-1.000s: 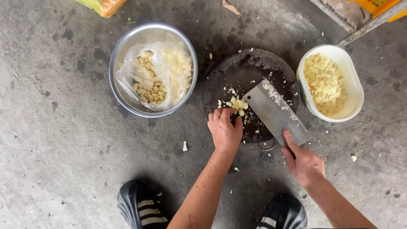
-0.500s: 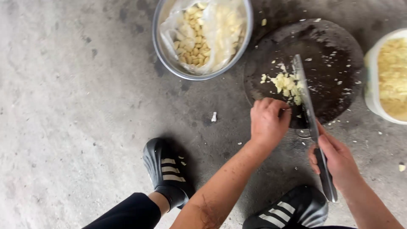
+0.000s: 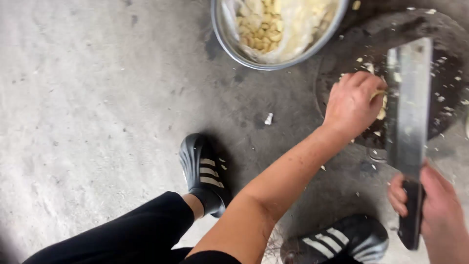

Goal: The person is chopping garlic cloves on a round wooden cutting board using a large cleaver. They repeatedly take garlic cloves from a metal bowl, chop them into small pieces, and then transfer the chopped garlic into a white plastic container.

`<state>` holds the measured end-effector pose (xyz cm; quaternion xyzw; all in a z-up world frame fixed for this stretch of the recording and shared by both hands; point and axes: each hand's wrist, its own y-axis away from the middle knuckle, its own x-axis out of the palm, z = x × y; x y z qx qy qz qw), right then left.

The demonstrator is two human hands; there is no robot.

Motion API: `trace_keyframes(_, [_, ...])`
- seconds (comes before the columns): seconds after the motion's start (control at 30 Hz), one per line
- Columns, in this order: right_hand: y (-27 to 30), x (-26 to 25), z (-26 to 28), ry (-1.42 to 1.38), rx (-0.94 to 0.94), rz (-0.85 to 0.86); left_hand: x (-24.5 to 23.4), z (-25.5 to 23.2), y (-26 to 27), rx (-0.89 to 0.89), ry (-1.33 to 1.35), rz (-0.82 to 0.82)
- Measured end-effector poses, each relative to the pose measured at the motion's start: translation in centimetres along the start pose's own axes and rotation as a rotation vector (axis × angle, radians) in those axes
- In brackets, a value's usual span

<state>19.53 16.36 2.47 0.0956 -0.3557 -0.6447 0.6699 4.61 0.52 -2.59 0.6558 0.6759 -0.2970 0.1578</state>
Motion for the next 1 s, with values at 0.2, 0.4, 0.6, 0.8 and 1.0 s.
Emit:
trace_keyframes(0.2, [-0.5,-0.2,1.3,0.042,-0.166,-0.11,-10.5,-1.6,-4.9,0.186,0.077,-0.178])
trace_keyframes(0.4, [-1.0,-1.2,-0.1,-0.051,-0.055,-0.356,-13.3,9.2,-14.7,-0.124,-0.176,-0.305])
trace_keyframes(0.6, [-1.3,0.6,1.5,-0.035,0.006,-0.455,-11.8,9.4,-20.1,-0.374,-0.392,0.427])
trace_keyframes(0.8, [-1.3,-2.0,-0.2,-0.164,0.009,-0.312,-5.6,15.6,-19.4,-0.135,-1.125,0.754])
trace_keyframes(1.0, [-0.6,-0.9,2.2,-0.13,0.06,-0.22,-9.2,6.4,-18.7,-0.577,-0.696,0.612])
